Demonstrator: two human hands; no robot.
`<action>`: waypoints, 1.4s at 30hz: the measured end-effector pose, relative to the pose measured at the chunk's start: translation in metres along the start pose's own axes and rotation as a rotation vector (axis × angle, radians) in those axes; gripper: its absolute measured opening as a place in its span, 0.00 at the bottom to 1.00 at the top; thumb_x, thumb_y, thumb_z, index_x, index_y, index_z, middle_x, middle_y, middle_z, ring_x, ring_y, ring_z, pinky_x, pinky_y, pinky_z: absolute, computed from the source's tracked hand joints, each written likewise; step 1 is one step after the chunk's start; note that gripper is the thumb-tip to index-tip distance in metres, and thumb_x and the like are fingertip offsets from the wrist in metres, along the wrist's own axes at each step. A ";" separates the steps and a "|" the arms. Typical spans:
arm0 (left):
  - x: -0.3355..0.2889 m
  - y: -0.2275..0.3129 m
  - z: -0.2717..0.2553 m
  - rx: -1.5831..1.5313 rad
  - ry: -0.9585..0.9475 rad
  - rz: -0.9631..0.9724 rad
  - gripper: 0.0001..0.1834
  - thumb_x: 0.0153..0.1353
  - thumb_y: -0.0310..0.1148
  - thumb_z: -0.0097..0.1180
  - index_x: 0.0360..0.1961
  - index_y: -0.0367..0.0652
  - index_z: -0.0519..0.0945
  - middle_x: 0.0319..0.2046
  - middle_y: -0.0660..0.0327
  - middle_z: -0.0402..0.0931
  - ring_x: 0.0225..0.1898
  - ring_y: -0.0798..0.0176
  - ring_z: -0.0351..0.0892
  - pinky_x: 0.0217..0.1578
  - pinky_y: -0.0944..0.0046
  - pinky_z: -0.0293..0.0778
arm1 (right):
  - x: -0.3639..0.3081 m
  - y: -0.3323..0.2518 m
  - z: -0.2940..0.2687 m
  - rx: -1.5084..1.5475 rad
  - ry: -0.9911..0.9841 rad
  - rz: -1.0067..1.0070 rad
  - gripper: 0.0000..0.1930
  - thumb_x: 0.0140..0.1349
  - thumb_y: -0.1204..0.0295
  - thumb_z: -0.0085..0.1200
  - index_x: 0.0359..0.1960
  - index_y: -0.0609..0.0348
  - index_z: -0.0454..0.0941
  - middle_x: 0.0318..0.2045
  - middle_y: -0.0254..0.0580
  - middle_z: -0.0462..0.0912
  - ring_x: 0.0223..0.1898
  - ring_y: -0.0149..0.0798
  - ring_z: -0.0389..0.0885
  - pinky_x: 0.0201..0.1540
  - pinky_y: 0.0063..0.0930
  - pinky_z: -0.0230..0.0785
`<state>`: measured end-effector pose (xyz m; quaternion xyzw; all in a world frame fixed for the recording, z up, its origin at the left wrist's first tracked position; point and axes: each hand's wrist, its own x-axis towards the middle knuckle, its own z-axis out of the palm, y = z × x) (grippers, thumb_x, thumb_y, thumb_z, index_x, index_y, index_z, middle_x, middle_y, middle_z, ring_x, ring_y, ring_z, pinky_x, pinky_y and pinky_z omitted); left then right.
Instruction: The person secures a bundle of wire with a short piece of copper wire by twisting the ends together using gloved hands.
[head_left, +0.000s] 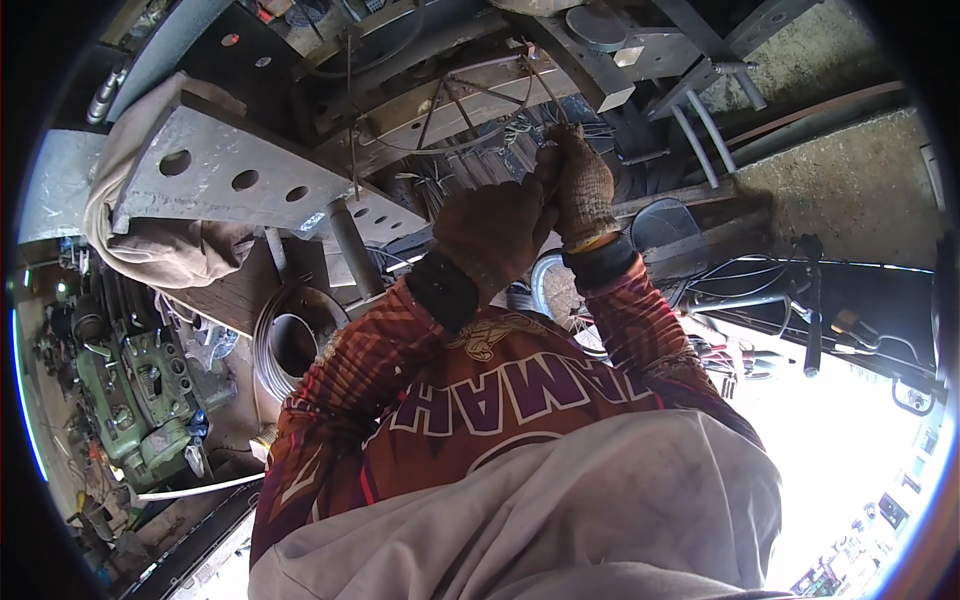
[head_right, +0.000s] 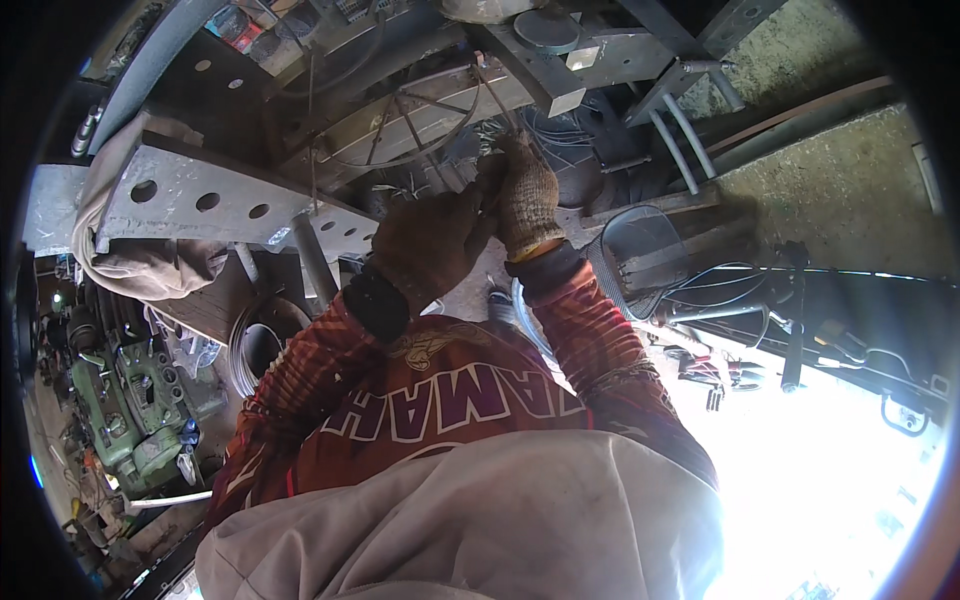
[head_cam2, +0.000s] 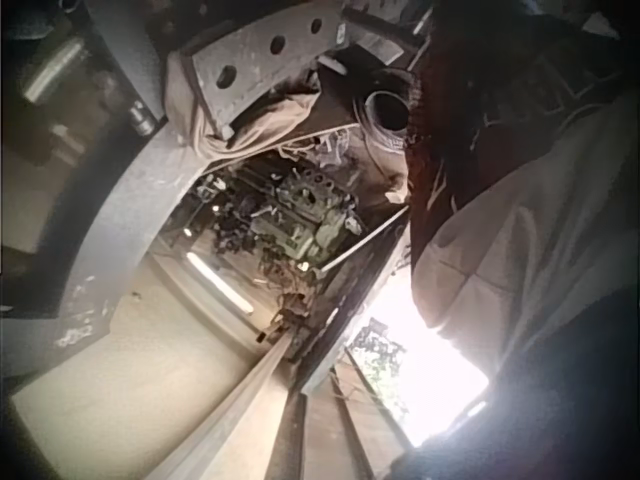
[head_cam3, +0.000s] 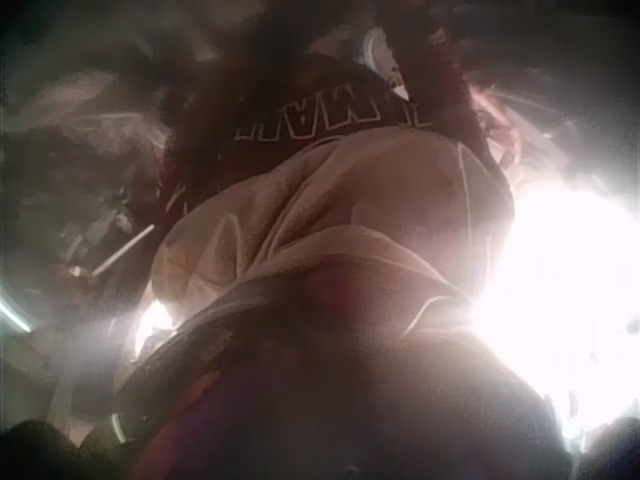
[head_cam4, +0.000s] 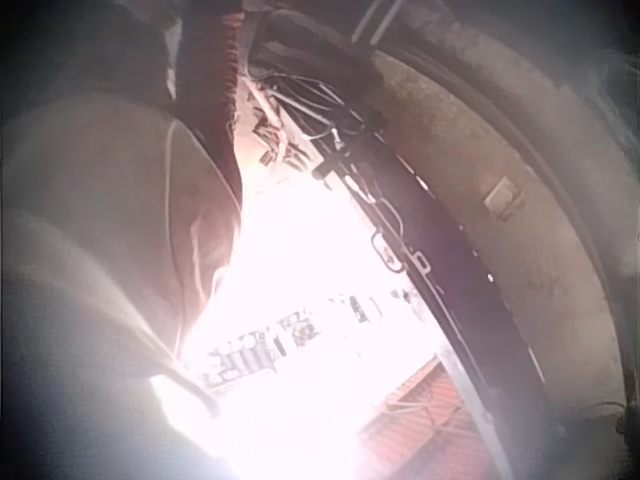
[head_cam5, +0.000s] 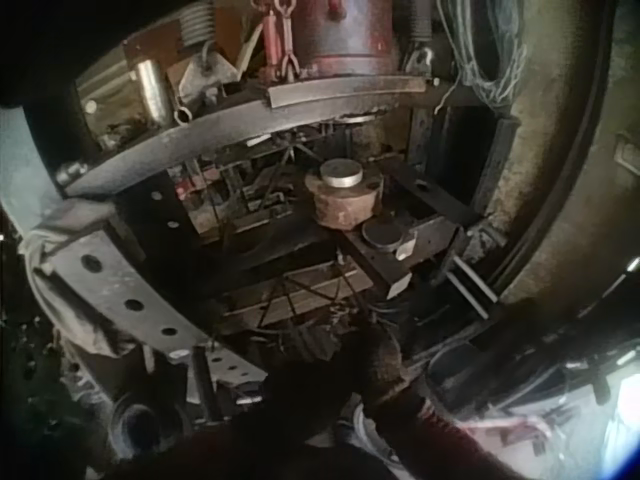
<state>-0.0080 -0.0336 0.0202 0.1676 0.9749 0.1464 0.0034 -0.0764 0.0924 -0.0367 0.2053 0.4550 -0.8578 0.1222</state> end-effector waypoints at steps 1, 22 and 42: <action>-0.001 0.002 -0.003 0.004 -0.051 -0.021 0.18 0.69 0.46 0.53 0.49 0.44 0.79 0.27 0.56 0.81 0.30 0.49 0.84 0.31 0.48 0.77 | 0.001 0.002 -0.001 0.016 0.002 0.016 0.10 0.68 0.62 0.55 0.43 0.54 0.81 0.25 0.33 0.78 0.22 0.30 0.75 0.23 0.25 0.69; -0.008 -0.012 -0.012 0.137 -0.065 0.017 0.12 0.69 0.44 0.53 0.42 0.49 0.81 0.24 0.58 0.82 0.28 0.51 0.85 0.29 0.49 0.77 | 0.060 0.000 0.001 0.462 -0.848 0.254 0.35 0.68 0.40 0.44 0.57 0.64 0.71 0.58 0.57 0.76 0.59 0.53 0.74 0.63 0.51 0.65; 0.000 -0.059 -0.035 0.274 0.080 0.190 0.08 0.64 0.37 0.57 0.42 0.51 0.84 0.26 0.62 0.81 0.31 0.55 0.84 0.32 0.53 0.77 | 0.081 0.017 0.037 0.489 -0.432 0.137 0.21 0.70 0.44 0.49 0.37 0.48 0.78 0.26 0.31 0.77 0.26 0.40 0.75 0.35 0.35 0.71</action>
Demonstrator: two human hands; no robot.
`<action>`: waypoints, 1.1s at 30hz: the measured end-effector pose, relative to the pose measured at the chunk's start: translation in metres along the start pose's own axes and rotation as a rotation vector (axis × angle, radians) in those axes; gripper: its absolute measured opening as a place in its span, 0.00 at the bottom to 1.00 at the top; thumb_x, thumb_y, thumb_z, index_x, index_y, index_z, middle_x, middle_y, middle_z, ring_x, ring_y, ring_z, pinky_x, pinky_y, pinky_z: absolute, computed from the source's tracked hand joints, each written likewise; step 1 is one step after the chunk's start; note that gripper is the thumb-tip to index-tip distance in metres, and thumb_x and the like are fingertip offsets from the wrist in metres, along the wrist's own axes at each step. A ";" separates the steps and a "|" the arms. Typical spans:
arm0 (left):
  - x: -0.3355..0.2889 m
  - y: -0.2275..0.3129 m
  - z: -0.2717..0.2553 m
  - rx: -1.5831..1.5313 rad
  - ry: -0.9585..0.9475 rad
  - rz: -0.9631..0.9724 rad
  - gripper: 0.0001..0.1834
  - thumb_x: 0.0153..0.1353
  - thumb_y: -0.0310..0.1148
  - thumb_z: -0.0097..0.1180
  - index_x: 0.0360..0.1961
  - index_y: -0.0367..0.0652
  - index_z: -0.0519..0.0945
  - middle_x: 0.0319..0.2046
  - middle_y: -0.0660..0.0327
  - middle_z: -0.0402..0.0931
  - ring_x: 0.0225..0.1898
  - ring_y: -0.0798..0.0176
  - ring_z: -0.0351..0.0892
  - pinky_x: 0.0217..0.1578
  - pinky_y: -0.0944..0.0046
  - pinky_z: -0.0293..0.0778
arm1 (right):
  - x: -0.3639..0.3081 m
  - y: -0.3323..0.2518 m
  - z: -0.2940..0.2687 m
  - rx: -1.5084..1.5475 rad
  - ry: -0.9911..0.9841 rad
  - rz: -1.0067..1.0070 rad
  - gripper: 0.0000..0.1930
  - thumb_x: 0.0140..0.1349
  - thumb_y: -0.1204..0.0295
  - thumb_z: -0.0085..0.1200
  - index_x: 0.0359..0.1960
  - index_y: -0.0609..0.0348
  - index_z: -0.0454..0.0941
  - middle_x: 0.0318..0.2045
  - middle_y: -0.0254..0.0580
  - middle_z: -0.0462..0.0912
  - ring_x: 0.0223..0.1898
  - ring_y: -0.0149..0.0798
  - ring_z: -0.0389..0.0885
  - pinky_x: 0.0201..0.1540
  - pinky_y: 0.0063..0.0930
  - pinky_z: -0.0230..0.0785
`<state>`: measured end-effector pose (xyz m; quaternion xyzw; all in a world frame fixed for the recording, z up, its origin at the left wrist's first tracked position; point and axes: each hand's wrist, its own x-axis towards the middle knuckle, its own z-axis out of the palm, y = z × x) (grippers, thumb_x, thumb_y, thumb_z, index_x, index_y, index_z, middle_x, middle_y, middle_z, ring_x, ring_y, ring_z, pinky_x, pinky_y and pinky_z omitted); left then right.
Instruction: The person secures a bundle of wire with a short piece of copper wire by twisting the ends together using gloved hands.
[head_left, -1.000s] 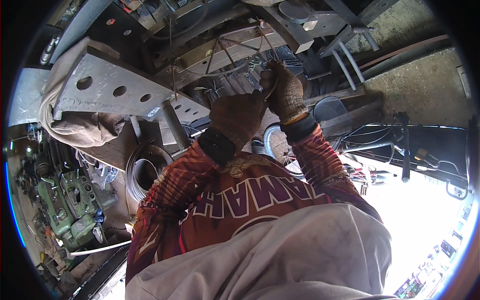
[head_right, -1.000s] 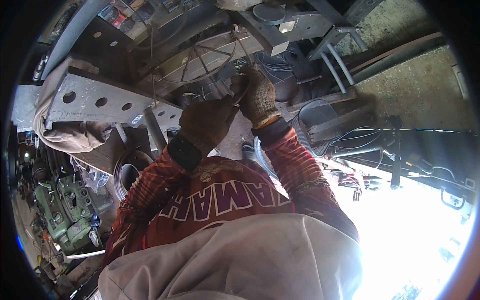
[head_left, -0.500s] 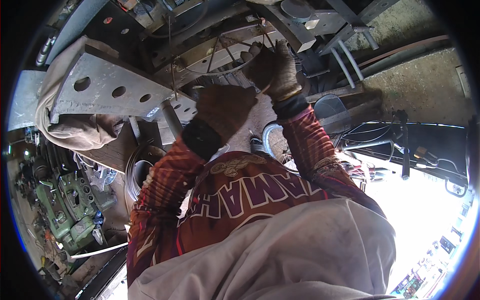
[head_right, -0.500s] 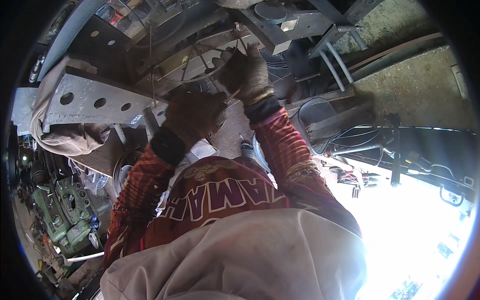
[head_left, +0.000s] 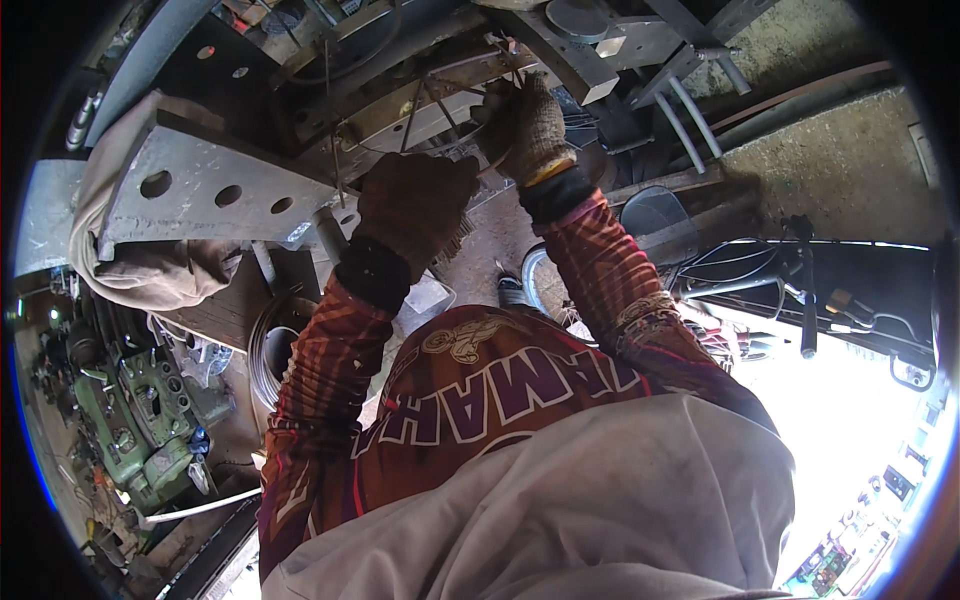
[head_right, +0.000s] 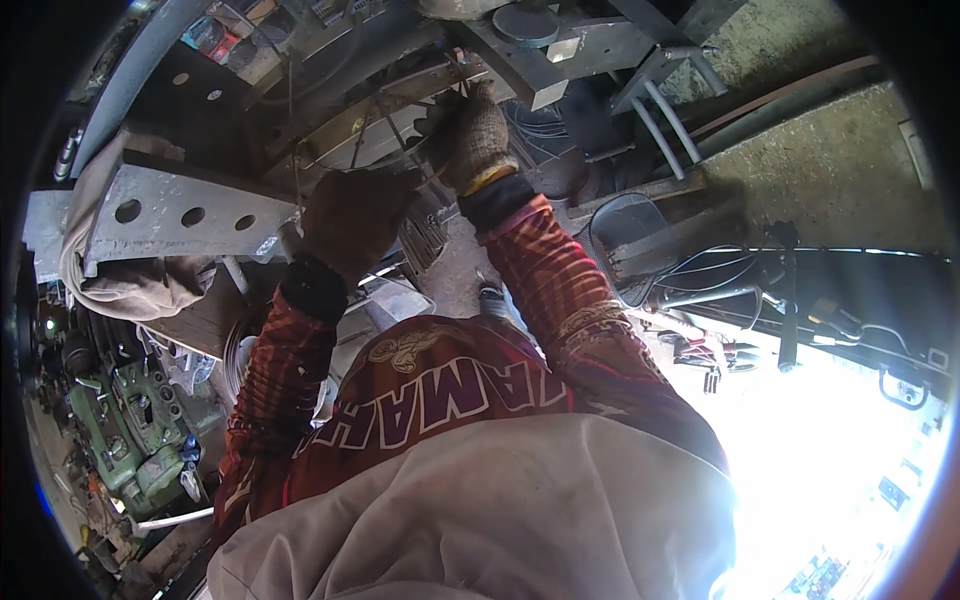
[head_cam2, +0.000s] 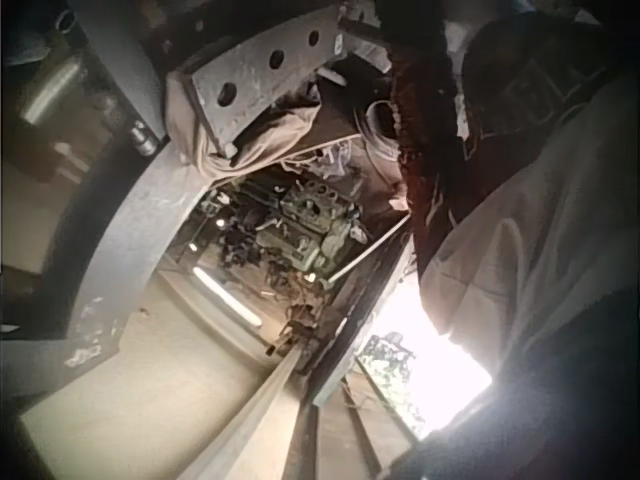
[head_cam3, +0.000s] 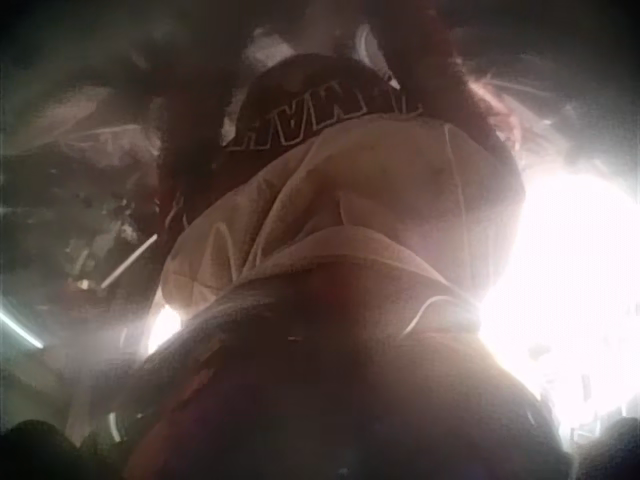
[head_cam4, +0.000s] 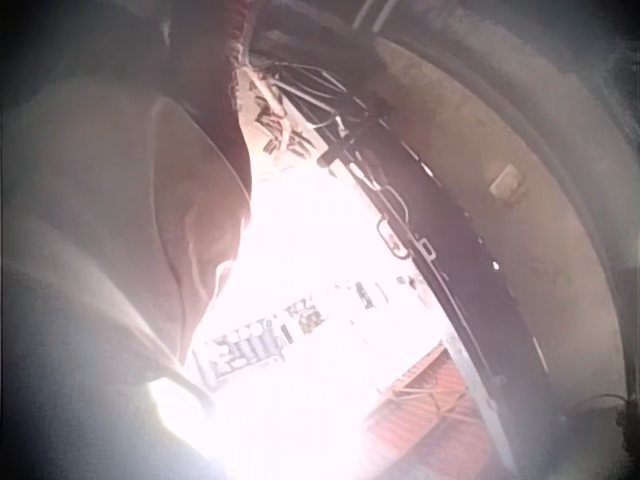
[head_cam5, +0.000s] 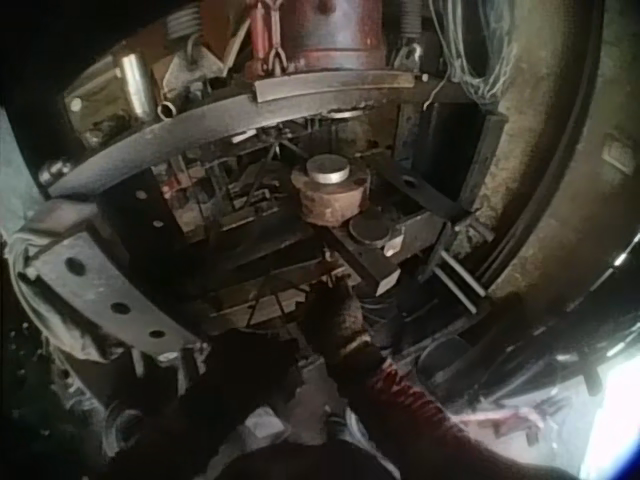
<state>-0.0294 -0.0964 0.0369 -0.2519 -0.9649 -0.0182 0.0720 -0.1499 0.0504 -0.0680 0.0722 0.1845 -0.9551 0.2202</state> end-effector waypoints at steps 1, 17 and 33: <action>-0.001 0.002 0.002 0.088 0.049 -0.052 0.09 0.64 0.36 0.56 0.43 0.50 0.82 0.27 0.63 0.80 0.31 0.56 0.83 0.32 0.53 0.77 | -0.001 0.006 0.007 0.001 0.124 -0.063 0.23 0.71 0.43 0.45 0.36 0.49 0.77 0.24 0.32 0.75 0.25 0.40 0.74 0.33 0.38 0.69; 0.052 0.040 0.037 0.243 0.084 -0.236 0.08 0.62 0.32 0.55 0.42 0.45 0.78 0.32 0.57 0.80 0.32 0.56 0.86 0.31 0.57 0.82 | 0.014 -0.012 -0.021 -0.844 -0.243 -0.327 0.23 0.74 0.47 0.42 0.50 0.55 0.74 0.37 0.40 0.83 0.40 0.43 0.82 0.49 0.37 0.75; 0.055 -0.003 0.037 -0.055 -0.061 -0.144 0.15 0.70 0.47 0.50 0.50 0.55 0.80 0.33 0.57 0.81 0.36 0.53 0.85 0.34 0.53 0.81 | -0.016 0.004 -0.031 0.001 -0.185 0.032 0.17 0.74 0.56 0.52 0.54 0.53 0.75 0.48 0.41 0.83 0.50 0.41 0.81 0.58 0.39 0.73</action>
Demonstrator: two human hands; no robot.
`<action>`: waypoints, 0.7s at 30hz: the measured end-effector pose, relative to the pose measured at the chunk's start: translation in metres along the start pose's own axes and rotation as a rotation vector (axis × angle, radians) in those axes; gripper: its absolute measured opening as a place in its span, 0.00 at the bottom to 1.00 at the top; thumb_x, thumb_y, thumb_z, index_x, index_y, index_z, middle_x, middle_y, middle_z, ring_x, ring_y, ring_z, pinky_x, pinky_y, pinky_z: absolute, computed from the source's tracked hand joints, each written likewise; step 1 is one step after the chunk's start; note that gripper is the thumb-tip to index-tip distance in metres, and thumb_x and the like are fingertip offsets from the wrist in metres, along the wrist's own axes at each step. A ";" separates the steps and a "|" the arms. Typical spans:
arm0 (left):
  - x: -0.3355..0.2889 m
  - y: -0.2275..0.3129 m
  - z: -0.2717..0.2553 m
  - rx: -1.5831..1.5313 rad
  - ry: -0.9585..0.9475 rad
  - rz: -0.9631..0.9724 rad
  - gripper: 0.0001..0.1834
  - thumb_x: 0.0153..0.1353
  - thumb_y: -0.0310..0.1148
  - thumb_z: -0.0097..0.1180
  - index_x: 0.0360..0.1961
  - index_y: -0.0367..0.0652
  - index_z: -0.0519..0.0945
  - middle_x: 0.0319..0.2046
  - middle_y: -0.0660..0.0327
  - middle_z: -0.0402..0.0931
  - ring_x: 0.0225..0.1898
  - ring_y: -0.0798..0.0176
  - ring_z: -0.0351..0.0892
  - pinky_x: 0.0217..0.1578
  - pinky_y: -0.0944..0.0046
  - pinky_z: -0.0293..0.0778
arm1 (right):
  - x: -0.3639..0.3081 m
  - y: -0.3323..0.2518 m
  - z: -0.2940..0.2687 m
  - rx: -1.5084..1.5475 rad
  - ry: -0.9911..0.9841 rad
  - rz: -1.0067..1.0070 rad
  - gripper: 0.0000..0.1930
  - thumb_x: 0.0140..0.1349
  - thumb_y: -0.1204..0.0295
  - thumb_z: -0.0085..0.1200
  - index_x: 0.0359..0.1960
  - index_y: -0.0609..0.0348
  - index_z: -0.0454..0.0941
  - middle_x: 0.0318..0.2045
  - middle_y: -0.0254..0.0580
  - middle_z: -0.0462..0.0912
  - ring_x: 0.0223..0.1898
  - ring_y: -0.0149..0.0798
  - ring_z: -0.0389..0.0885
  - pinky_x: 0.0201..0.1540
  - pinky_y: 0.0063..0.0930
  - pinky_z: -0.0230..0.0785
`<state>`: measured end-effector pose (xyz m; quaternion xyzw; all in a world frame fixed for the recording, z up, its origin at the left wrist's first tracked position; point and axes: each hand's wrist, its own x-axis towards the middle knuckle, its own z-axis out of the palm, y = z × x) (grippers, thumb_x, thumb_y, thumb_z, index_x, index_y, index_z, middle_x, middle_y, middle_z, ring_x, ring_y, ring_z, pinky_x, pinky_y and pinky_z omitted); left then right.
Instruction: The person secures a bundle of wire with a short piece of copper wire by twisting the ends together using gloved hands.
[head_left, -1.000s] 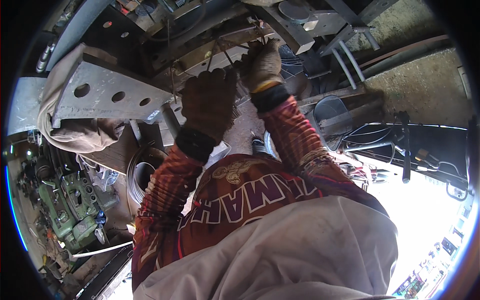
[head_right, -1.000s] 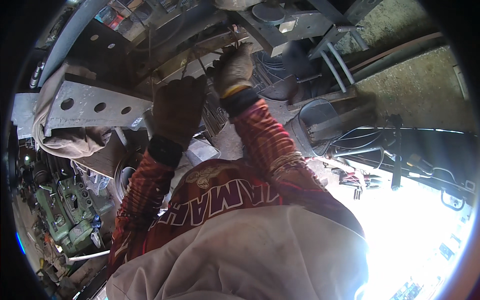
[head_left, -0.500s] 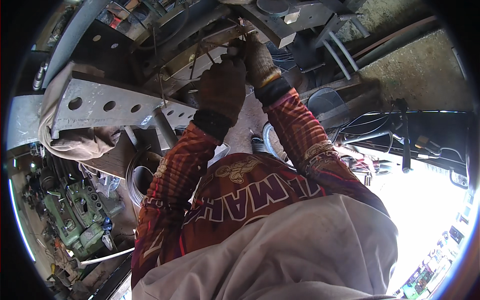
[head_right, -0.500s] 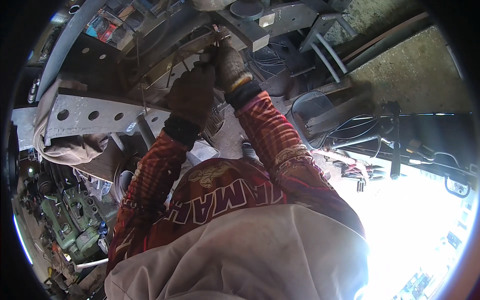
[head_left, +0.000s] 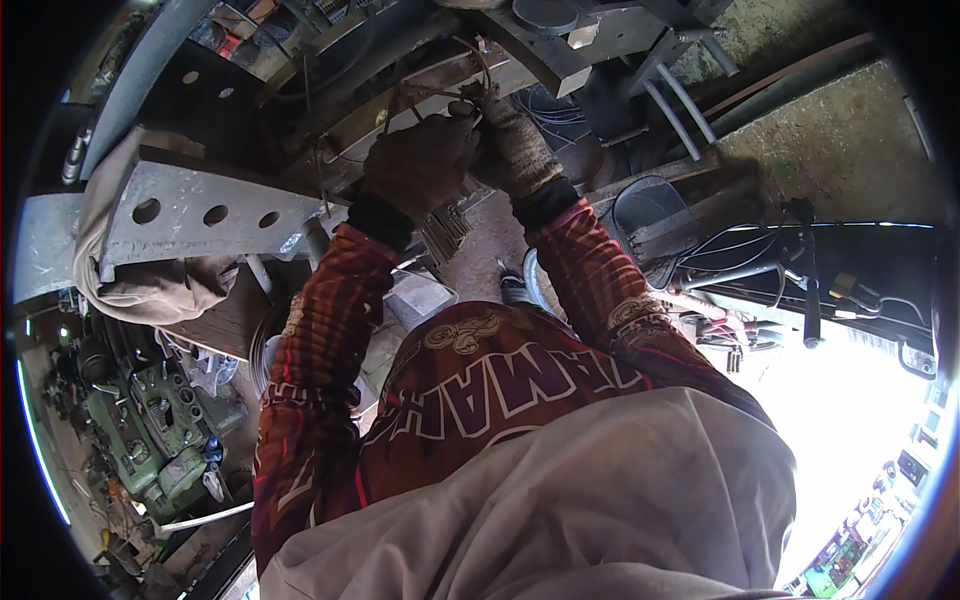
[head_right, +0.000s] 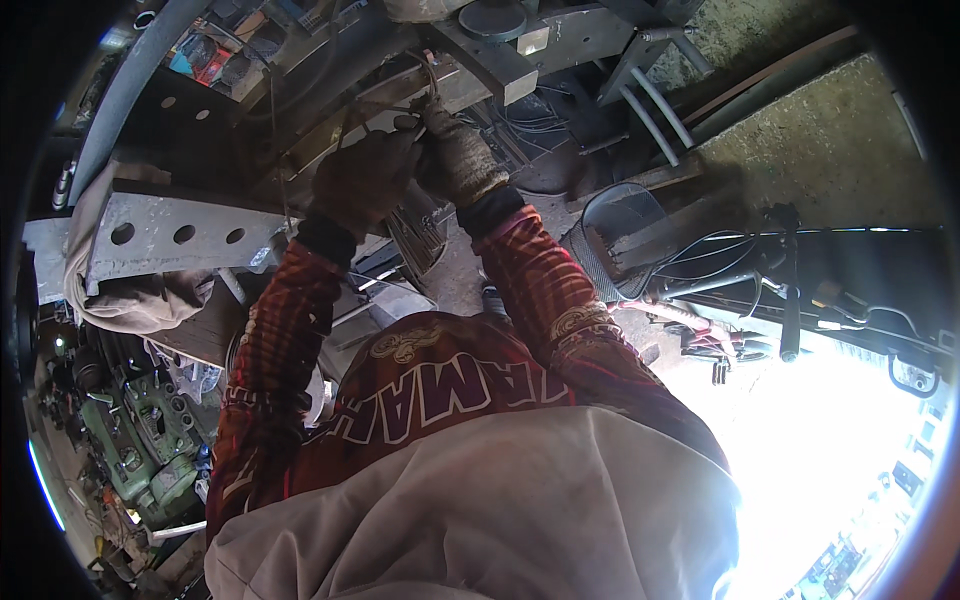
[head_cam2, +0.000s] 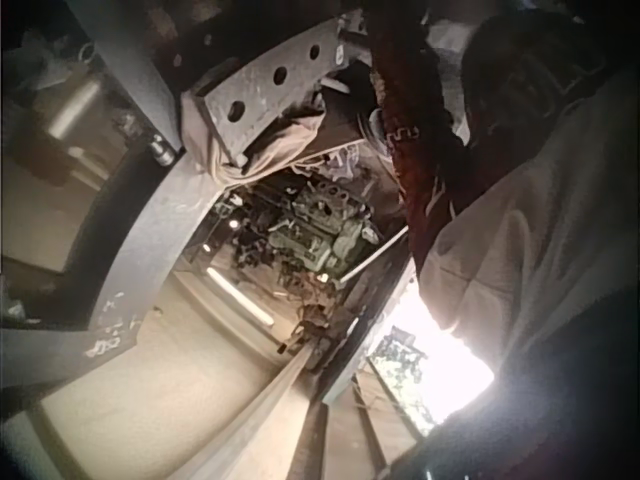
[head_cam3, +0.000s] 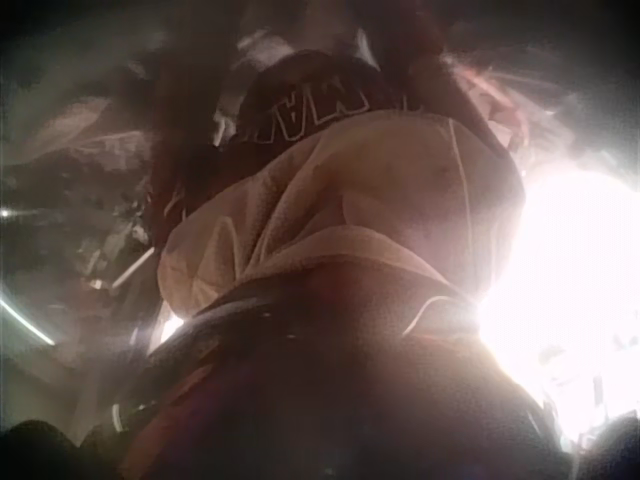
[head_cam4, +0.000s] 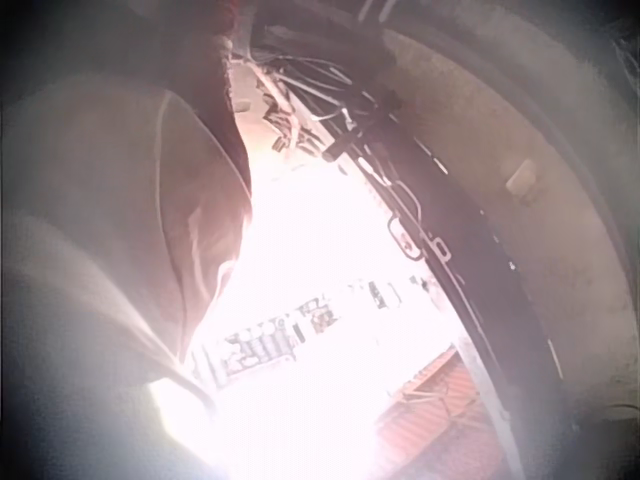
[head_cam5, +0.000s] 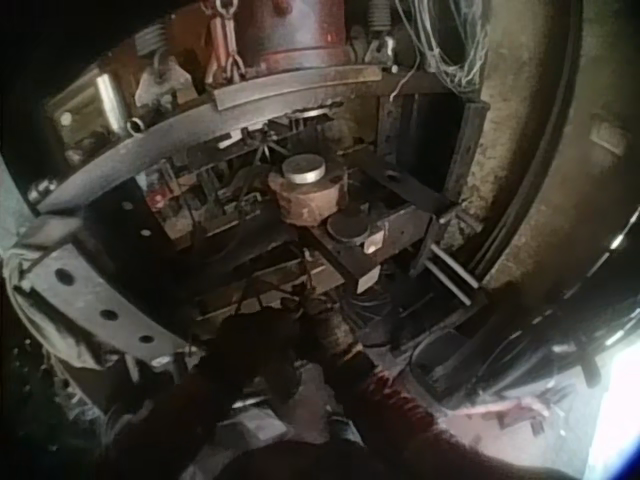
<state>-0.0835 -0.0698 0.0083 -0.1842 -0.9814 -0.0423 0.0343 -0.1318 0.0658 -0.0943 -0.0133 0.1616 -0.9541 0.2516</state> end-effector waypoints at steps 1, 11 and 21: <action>-0.002 -0.008 -0.001 0.018 0.054 0.056 0.14 0.70 0.47 0.50 0.47 0.54 0.80 0.32 0.58 0.81 0.34 0.53 0.85 0.32 0.53 0.80 | 0.003 0.003 0.001 -0.004 0.009 -0.010 0.17 0.74 0.57 0.52 0.54 0.53 0.74 0.47 0.42 0.84 0.49 0.42 0.82 0.57 0.40 0.74; 0.000 -0.006 0.010 0.070 0.149 0.050 0.13 0.70 0.46 0.50 0.46 0.53 0.79 0.30 0.61 0.79 0.32 0.56 0.83 0.29 0.54 0.79 | 0.009 0.003 -0.007 -0.273 0.001 -0.150 0.17 0.67 0.68 0.55 0.55 0.58 0.74 0.47 0.47 0.84 0.51 0.43 0.82 0.53 0.35 0.74; 0.020 0.023 0.005 0.055 0.159 -0.088 0.13 0.71 0.46 0.50 0.47 0.55 0.81 0.32 0.63 0.81 0.33 0.58 0.84 0.30 0.56 0.80 | 0.003 -0.025 -0.009 -1.715 0.030 -0.567 0.17 0.64 0.72 0.53 0.55 0.59 0.74 0.44 0.57 0.84 0.49 0.57 0.83 0.50 0.43 0.75</action>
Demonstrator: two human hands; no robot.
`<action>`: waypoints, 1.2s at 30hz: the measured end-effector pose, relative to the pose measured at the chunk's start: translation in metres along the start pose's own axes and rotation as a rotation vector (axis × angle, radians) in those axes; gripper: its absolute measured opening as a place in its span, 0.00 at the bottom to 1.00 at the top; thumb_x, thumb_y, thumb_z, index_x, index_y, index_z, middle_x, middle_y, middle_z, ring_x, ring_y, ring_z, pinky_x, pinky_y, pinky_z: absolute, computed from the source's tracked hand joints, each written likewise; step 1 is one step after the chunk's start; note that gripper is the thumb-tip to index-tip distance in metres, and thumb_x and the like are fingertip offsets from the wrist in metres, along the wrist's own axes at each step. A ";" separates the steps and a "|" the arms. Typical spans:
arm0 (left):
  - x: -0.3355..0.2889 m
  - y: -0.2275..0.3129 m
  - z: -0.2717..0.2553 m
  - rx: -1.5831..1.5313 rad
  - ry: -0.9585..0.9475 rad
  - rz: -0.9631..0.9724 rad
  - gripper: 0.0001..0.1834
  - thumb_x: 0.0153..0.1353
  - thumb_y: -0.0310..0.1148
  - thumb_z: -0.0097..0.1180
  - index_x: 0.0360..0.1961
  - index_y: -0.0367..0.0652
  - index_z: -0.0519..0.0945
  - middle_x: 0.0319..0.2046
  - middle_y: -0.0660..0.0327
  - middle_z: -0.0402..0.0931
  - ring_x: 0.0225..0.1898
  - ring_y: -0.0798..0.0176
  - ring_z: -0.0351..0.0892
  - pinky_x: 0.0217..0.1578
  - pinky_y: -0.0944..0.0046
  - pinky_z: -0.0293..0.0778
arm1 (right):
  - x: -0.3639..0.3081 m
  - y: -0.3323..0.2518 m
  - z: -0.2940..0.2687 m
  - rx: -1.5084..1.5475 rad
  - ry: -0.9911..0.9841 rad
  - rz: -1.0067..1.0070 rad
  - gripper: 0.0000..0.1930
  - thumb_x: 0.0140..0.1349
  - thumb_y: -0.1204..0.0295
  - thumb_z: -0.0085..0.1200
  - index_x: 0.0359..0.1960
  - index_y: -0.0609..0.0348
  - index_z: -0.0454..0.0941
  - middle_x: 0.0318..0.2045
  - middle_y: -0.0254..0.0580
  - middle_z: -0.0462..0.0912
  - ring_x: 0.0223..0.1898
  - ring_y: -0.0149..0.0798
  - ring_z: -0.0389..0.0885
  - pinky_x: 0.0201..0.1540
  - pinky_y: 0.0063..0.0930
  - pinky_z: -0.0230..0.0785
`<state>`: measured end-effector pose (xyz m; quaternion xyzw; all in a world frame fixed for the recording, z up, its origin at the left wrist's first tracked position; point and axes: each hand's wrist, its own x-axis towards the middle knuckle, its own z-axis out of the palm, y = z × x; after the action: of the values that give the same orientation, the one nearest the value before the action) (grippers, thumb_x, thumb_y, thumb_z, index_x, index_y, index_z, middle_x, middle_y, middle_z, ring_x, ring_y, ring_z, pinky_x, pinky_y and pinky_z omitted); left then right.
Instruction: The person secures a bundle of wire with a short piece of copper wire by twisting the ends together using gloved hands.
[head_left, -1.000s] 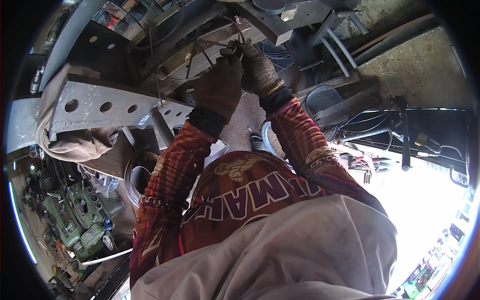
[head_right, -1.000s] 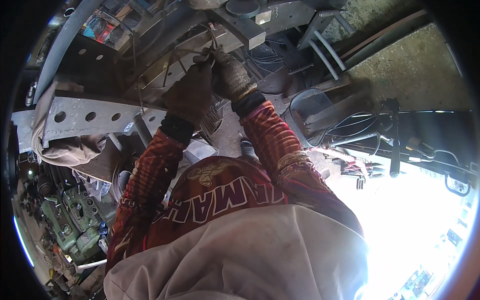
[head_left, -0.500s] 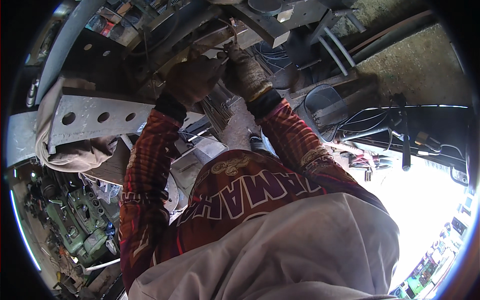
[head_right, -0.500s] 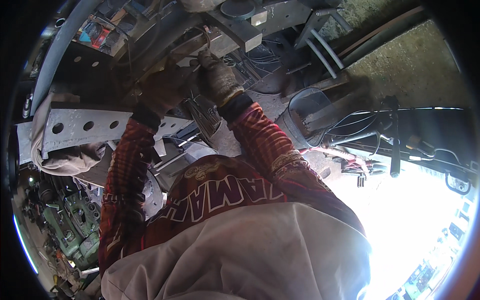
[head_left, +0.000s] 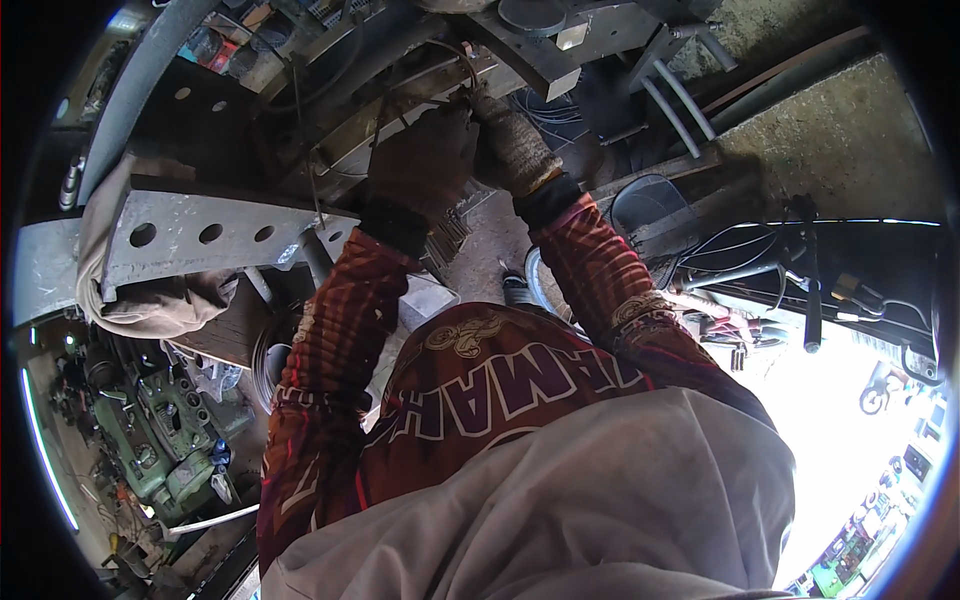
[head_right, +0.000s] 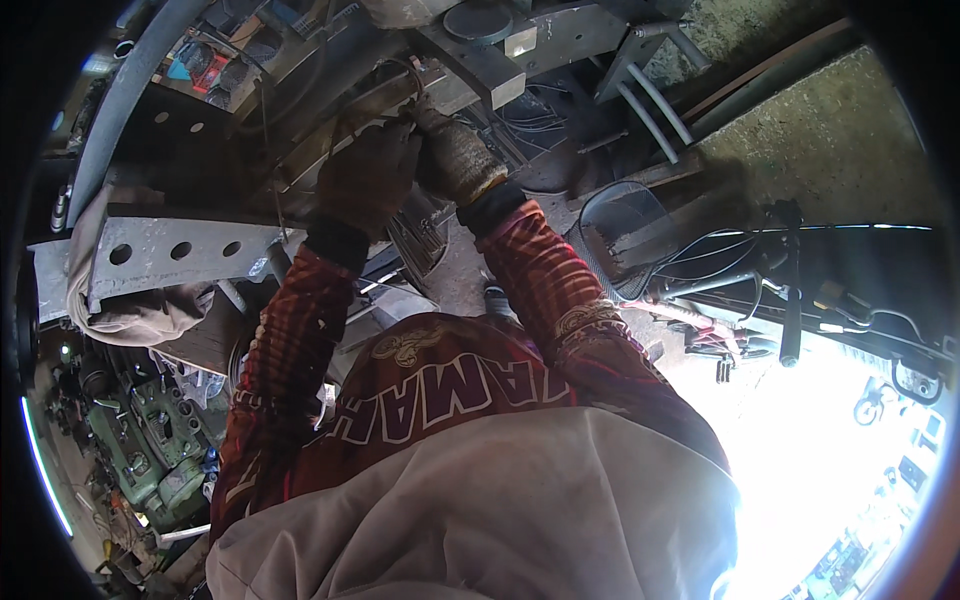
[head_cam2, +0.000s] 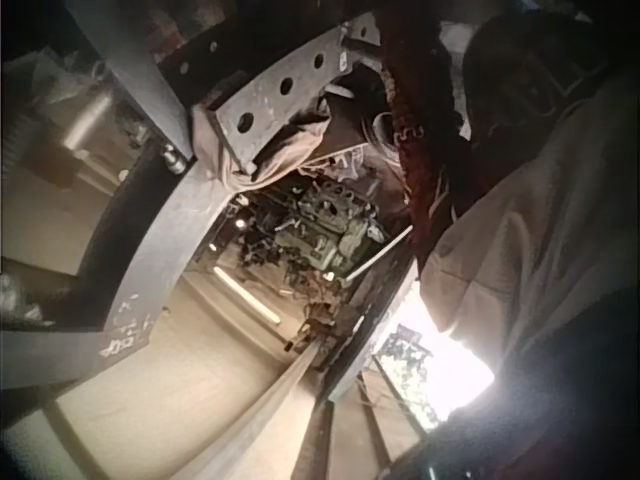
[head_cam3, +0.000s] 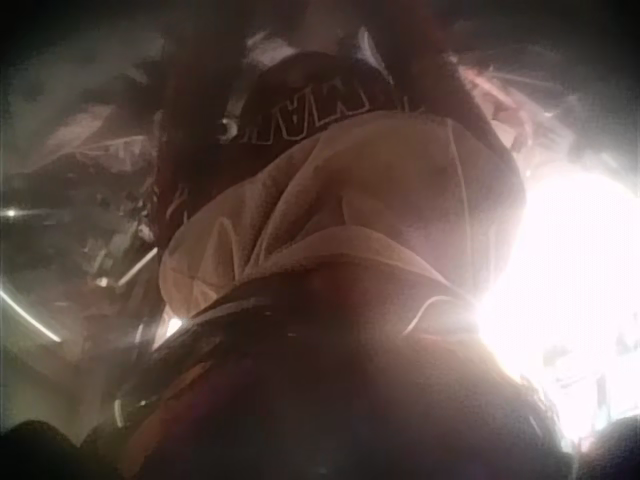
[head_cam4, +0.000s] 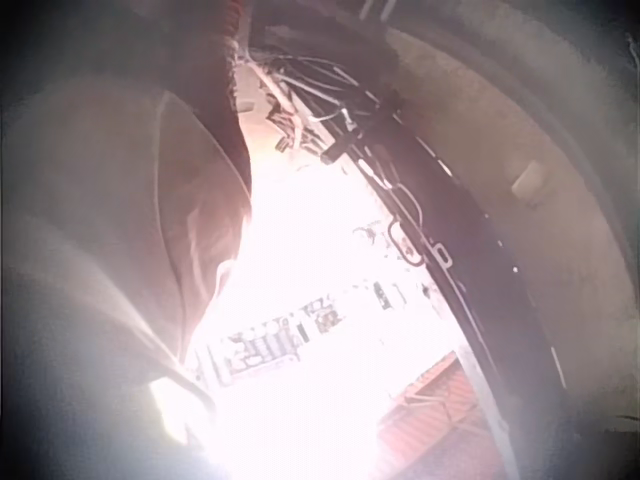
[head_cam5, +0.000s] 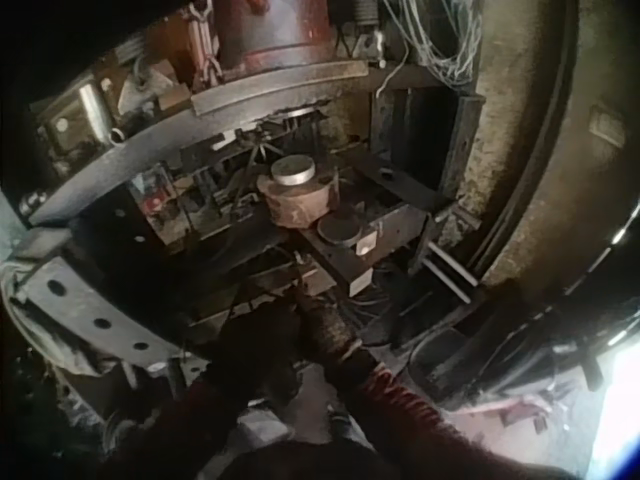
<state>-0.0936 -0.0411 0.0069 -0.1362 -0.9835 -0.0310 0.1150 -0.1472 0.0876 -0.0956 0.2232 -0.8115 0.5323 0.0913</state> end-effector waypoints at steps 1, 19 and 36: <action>-0.005 -0.006 -0.002 0.081 0.049 0.080 0.13 0.71 0.46 0.50 0.47 0.55 0.81 0.32 0.64 0.81 0.34 0.59 0.84 0.30 0.57 0.80 | 0.003 0.009 0.015 0.086 0.001 -0.013 0.17 0.64 0.72 0.53 0.54 0.59 0.74 0.43 0.57 0.84 0.48 0.58 0.83 0.50 0.43 0.75; 0.003 0.012 0.013 0.136 -0.020 -0.037 0.12 0.68 0.43 0.51 0.45 0.50 0.80 0.39 0.59 0.81 0.44 0.54 0.83 0.36 0.53 0.81 | -0.008 -0.011 0.007 0.338 0.078 0.093 0.19 0.61 0.73 0.59 0.54 0.59 0.77 0.47 0.57 0.83 0.50 0.56 0.83 0.50 0.40 0.76; 0.008 -0.041 0.015 0.095 0.112 0.351 0.13 0.64 0.44 0.57 0.47 0.55 0.79 0.34 0.62 0.80 0.33 0.54 0.84 0.32 0.54 0.81 | 0.007 -0.062 0.000 1.120 0.163 0.743 0.28 0.73 0.50 0.49 0.51 0.68 0.79 0.42 0.49 0.85 0.43 0.39 0.85 0.47 0.34 0.75</action>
<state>-0.1159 -0.0769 -0.0073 -0.2980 -0.9370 0.0284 0.1797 -0.1247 0.0651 -0.0417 -0.0978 -0.4266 0.8836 -0.1661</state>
